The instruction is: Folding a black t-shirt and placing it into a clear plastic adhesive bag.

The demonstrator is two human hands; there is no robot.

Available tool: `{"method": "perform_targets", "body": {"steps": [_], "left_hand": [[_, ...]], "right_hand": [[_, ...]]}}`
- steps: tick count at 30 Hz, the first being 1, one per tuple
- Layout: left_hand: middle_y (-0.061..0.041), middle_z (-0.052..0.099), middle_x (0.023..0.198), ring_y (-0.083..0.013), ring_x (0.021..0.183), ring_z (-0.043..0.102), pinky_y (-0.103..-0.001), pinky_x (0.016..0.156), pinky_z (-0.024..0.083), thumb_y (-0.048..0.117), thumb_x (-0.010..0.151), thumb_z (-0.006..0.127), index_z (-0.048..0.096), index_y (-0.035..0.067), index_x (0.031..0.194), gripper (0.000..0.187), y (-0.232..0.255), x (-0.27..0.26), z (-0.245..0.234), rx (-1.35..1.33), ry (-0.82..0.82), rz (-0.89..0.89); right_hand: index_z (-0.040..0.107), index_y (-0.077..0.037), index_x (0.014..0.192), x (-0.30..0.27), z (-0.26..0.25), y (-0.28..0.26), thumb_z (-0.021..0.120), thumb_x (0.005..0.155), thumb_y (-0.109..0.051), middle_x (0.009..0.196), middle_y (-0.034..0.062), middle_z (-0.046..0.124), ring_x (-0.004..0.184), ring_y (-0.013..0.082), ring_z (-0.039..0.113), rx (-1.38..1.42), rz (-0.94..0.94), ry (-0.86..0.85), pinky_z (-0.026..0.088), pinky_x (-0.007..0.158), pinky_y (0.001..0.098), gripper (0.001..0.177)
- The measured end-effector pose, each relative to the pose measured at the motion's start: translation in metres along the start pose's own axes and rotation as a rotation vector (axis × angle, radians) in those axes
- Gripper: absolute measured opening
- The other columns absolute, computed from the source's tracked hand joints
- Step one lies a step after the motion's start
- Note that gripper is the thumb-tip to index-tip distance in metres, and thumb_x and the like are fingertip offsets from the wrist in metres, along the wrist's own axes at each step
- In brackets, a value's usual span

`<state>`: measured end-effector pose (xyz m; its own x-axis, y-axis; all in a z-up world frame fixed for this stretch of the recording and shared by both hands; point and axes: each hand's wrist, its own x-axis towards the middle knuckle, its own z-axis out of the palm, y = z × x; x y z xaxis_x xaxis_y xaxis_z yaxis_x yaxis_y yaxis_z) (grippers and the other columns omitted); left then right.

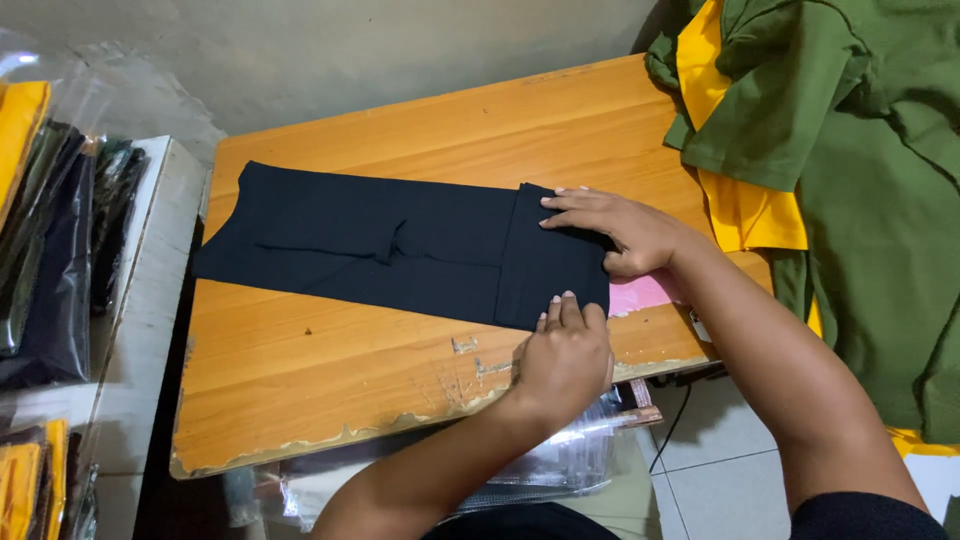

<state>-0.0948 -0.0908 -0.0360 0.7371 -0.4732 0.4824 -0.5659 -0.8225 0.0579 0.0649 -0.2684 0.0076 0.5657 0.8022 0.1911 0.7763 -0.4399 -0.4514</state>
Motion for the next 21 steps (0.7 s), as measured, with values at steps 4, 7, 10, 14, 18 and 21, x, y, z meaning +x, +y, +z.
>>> {"method": "perform_targets", "body": {"steps": [4,7,10,14,18,21], "left_hand": [[-0.028,0.073,0.094,-0.0409,0.092,0.076,-0.048,0.074,0.061,0.025,0.078,0.071,0.067,0.001,0.091,0.028,0.001,0.003,0.001,-0.004,0.041,-0.030],[-0.025,0.072,0.094,-0.0375,0.090,0.077,-0.045,0.074,0.062,0.035,0.074,0.066,0.065,0.004,0.091,0.035,0.002,0.004,0.009,0.046,0.102,-0.050],[-0.022,0.071,0.085,-0.0352,0.082,0.077,-0.043,0.068,0.062,0.045,0.074,0.068,0.064,0.005,0.089,0.043,0.002,0.006,0.013,0.061,0.111,-0.039],[-0.013,0.064,0.071,-0.0283,0.063,0.072,-0.039,0.058,0.061,0.029,0.068,0.066,0.062,0.009,0.078,0.023,0.000,0.011,0.011,0.136,0.138,-0.027],[-0.009,0.055,0.060,-0.0324,0.050,0.067,-0.045,0.045,0.056,0.029,0.063,0.059,0.061,0.007,0.072,0.024,-0.014,0.022,0.006,-0.140,0.075,-0.163],[-0.016,0.059,0.059,-0.0467,0.054,0.069,-0.055,0.046,0.055,0.024,0.065,0.062,0.063,0.001,0.071,0.024,-0.026,0.027,-0.033,-0.363,-0.023,-0.279]], "right_hand": [[0.061,-0.015,0.142,-0.002,-0.002,0.003,0.057,0.051,-0.016,0.153,0.0183,0.052,0.146,0.0439,0.040,0.013,-0.002,0.013,0.025,0.121,0.0581,0.091],[0.062,-0.014,0.141,-0.003,-0.002,0.003,0.058,0.051,-0.017,0.153,0.0179,0.052,0.146,0.0439,0.040,0.009,-0.003,0.019,0.025,0.121,0.0588,0.090],[0.062,-0.014,0.141,-0.004,0.000,0.003,0.056,0.053,-0.018,0.152,0.0188,0.053,0.144,0.0448,0.041,0.013,-0.014,0.025,0.026,0.120,0.0592,0.089],[0.062,-0.012,0.140,-0.004,-0.001,0.005,0.054,0.059,-0.021,0.151,0.0204,0.054,0.143,0.0464,0.042,0.007,-0.047,0.051,0.027,0.120,0.0595,0.082],[0.063,-0.012,0.139,-0.006,0.001,0.009,0.052,0.073,-0.030,0.148,0.0205,0.056,0.142,0.0473,0.044,0.013,-0.102,0.085,0.030,0.117,0.0598,0.070],[0.066,-0.009,0.135,-0.006,0.003,0.013,0.057,0.064,-0.019,0.143,0.0247,0.059,0.138,0.0505,0.047,0.031,-0.136,0.125,0.033,0.115,0.0623,0.073]]}}
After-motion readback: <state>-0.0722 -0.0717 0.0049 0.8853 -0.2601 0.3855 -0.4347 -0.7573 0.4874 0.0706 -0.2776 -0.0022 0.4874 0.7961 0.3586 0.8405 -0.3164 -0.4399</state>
